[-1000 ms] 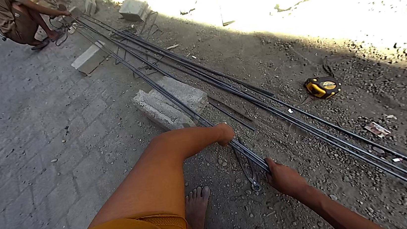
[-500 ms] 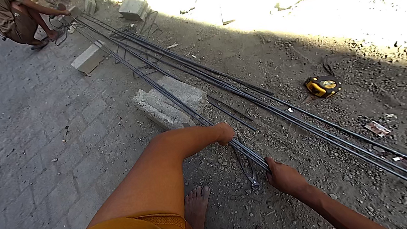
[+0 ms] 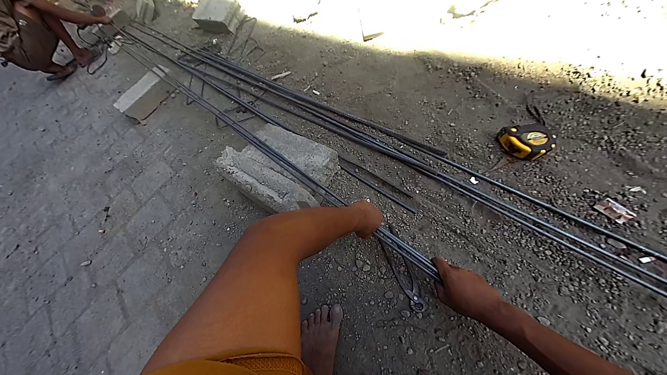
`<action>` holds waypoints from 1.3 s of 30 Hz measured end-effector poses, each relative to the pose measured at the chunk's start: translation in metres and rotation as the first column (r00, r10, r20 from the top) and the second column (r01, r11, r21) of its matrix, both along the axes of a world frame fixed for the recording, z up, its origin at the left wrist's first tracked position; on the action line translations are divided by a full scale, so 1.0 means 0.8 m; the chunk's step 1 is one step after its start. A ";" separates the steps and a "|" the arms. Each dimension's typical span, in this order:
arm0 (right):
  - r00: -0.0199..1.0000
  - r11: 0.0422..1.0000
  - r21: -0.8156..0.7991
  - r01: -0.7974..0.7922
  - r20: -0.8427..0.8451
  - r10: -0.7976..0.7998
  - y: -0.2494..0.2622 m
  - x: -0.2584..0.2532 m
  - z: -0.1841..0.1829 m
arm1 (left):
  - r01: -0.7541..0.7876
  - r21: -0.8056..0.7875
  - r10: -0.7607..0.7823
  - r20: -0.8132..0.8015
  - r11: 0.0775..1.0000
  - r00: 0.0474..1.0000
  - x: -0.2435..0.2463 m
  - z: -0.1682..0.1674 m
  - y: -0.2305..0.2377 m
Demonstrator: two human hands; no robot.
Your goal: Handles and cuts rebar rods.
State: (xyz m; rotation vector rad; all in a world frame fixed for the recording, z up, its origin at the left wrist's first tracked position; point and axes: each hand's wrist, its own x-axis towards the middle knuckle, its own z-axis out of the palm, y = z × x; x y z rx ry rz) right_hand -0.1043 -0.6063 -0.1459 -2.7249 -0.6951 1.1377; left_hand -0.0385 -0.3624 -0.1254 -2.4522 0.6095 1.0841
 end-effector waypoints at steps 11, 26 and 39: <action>1.000 1.000 0.008 0.001 0.002 -0.001 0.000 0.000 0.000 | 0.007 0.006 -0.007 -0.003 1.000 1.000 0.000 0.001 0.000; 1.000 1.000 -0.003 -0.001 -0.005 0.001 0.000 0.001 0.000 | 0.021 0.012 -0.020 -0.005 1.000 1.000 0.001 -0.001 0.000; 1.000 1.000 0.000 -0.006 -0.003 0.006 0.000 0.002 -0.002 | -0.014 0.000 0.014 -0.002 1.000 1.000 0.000 0.002 -0.001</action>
